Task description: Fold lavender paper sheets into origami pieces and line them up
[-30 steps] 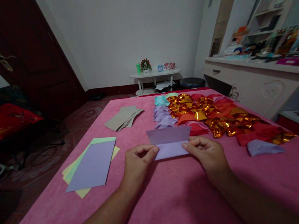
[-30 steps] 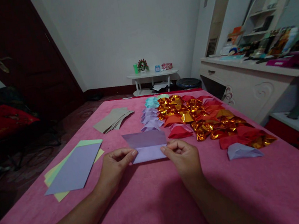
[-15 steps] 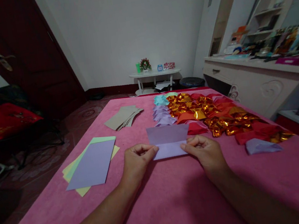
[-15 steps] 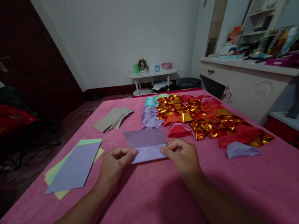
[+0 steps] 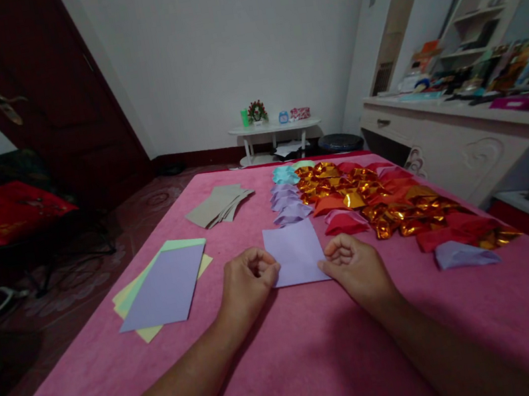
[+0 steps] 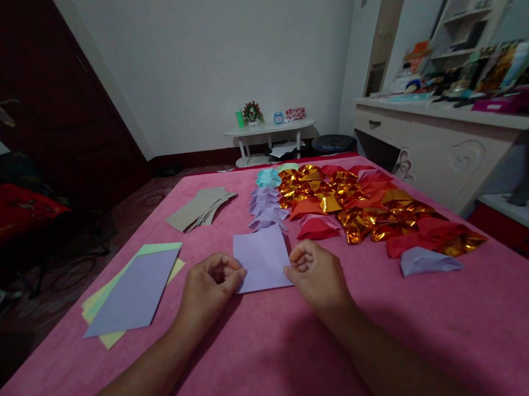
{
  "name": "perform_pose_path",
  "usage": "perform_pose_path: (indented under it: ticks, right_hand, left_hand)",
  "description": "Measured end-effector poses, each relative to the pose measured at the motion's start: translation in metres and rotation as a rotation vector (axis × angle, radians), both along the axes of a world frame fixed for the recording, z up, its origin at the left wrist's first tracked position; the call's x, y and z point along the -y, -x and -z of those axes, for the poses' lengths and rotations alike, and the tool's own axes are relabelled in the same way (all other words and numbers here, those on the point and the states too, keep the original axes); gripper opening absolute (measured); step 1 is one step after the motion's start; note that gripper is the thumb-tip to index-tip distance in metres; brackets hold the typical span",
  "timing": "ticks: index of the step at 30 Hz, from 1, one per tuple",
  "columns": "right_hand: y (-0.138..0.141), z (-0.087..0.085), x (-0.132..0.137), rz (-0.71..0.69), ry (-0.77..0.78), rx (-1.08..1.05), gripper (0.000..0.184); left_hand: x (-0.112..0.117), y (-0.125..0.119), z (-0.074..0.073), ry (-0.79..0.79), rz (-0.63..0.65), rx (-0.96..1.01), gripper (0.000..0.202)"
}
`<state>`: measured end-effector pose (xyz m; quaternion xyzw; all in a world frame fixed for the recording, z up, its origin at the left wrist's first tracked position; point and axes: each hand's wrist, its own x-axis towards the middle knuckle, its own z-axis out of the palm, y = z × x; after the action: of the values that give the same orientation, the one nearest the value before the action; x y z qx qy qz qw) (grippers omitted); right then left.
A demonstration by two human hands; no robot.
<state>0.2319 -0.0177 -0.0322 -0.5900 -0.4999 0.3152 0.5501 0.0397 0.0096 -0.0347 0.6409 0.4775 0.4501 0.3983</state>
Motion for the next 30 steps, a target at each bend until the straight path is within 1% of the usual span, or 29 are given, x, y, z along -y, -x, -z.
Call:
perform_pose_path:
  ticks: [2,5,7,10,13,15,18,20,22,24,26,30]
  right_hand:
    - [-0.001,0.003,0.000,-0.013,-0.007,0.118,0.019]
    - [-0.001,0.007,-0.001,-0.018,-0.002,0.337,0.012]
    - [-0.001,0.007,-0.002,-0.008,0.025,0.451,0.011]
    - [-0.001,0.006,-0.002,-0.001,0.071,0.528,0.014]
    - [-0.002,0.005,-0.002,0.026,0.054,0.601,0.016]
    - [-0.001,0.004,0.000,0.040,0.011,0.650,0.016]
    - [0.002,0.004,0.002,0.015,-0.040,0.701,0.016]
    - [0.004,0.004,0.004,-0.005,-0.053,0.732,0.016]
    - [0.006,0.003,0.005,-0.020,-0.054,0.753,0.017]
    - [0.006,0.003,0.005,-0.036,-0.051,0.764,0.017]
    - [0.005,0.003,0.005,-0.050,-0.051,0.769,0.018]
    - [0.002,0.000,0.006,-0.065,-0.082,0.817,0.020]
  left_hand:
    - [0.001,0.000,0.000,-0.071,0.020,-0.110,0.006]
    - [0.004,-0.002,0.000,-0.145,0.045,-0.310,0.012]
    - [0.005,-0.002,0.001,-0.186,0.052,-0.435,0.015]
    - [0.005,0.000,0.000,-0.283,0.018,-0.568,0.015]
    - [0.003,0.001,-0.003,-0.453,-0.002,-0.629,0.013]
    - [0.002,0.000,-0.007,-0.566,0.050,-0.675,0.012]
    - [0.001,-0.005,-0.012,-0.685,0.124,-0.806,0.013]
    - [0.001,-0.010,-0.016,-0.773,0.147,-0.901,0.015]
    - [0.001,-0.015,-0.016,-0.837,0.199,-0.961,0.015]
    - [-0.001,-0.017,-0.014,-0.816,0.278,-0.967,0.014]
    - [-0.005,-0.014,-0.010,-0.716,0.324,-0.920,0.016]
    - [-0.018,0.002,0.000,-0.510,0.380,-0.700,0.019]
